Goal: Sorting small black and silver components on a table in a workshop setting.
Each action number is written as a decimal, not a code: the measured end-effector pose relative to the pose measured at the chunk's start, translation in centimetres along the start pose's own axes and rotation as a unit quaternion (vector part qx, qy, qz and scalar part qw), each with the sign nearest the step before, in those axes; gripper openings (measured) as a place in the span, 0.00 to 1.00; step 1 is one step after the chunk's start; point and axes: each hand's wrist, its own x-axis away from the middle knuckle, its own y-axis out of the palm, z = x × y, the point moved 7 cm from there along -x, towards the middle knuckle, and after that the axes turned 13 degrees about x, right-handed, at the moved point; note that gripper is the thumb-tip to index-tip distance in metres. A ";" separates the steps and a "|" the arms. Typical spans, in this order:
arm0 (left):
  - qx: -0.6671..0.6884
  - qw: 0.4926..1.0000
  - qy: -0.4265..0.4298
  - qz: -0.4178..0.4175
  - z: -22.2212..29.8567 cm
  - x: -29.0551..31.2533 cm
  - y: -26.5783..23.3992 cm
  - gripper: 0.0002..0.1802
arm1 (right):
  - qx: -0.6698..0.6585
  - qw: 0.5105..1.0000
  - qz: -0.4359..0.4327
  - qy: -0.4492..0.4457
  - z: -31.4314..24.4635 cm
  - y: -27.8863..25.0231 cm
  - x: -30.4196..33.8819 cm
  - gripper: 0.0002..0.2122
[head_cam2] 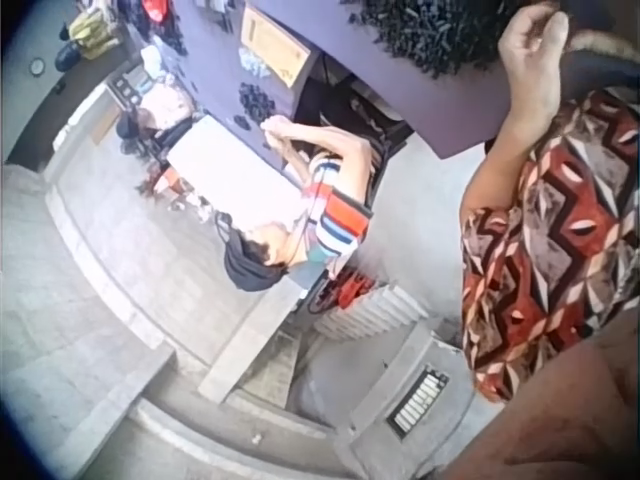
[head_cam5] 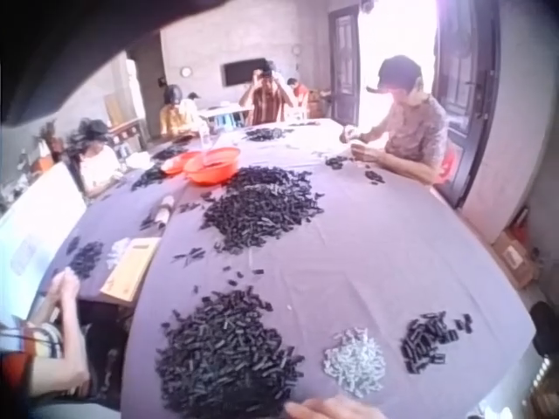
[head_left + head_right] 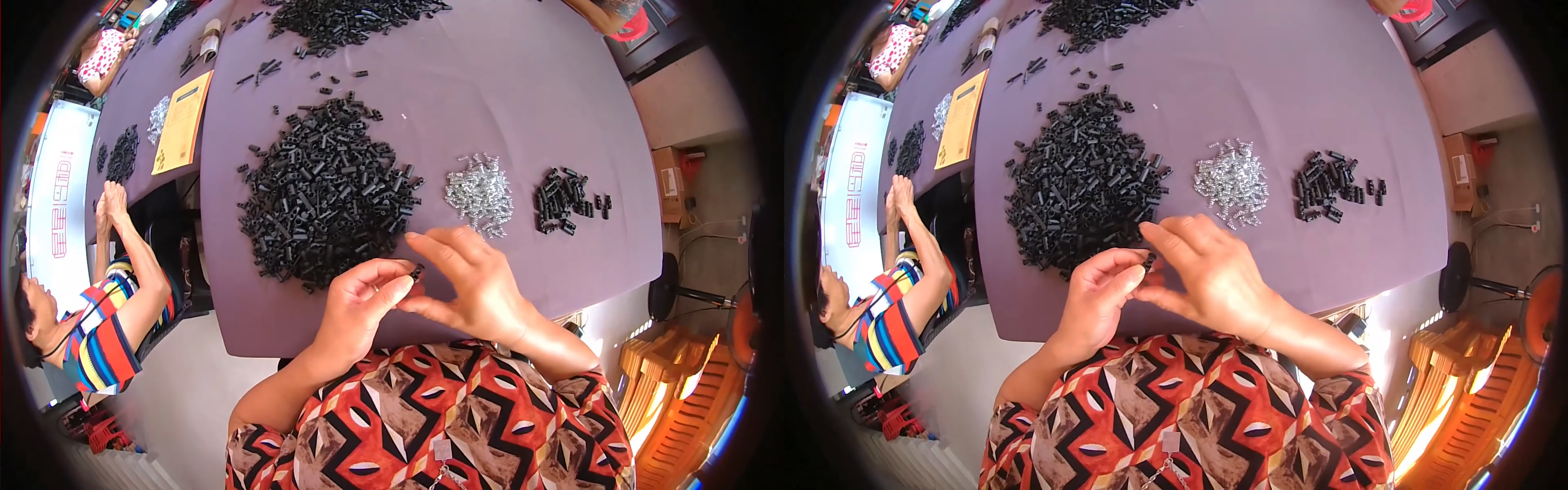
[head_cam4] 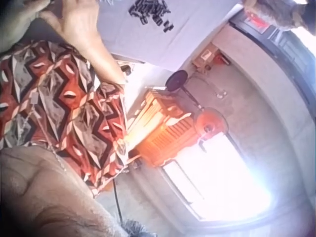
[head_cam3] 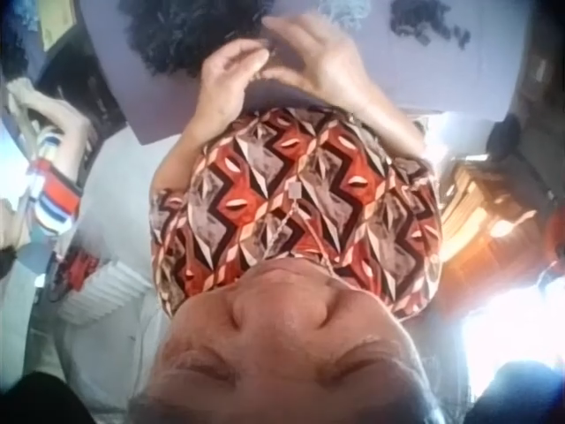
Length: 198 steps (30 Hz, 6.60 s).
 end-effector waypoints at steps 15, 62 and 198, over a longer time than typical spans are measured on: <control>0.024 0.990 -0.110 -0.081 -0.8 0.5 0.8 0.13 | -0.010 0.999 0.004 -0.052 -0.9 1.3 1.1 0.19; -0.117 0.992 0.015 -0.039 1.8 0.8 -1.6 0.13 | 0.144 0.988 0.024 0.046 5.3 0.7 3.5 0.08; -0.433 0.858 0.275 -0.036 5.1 1.0 1.6 0.07 | 0.214 0.968 0.106 0.073 7.3 -5.5 5.3 0.15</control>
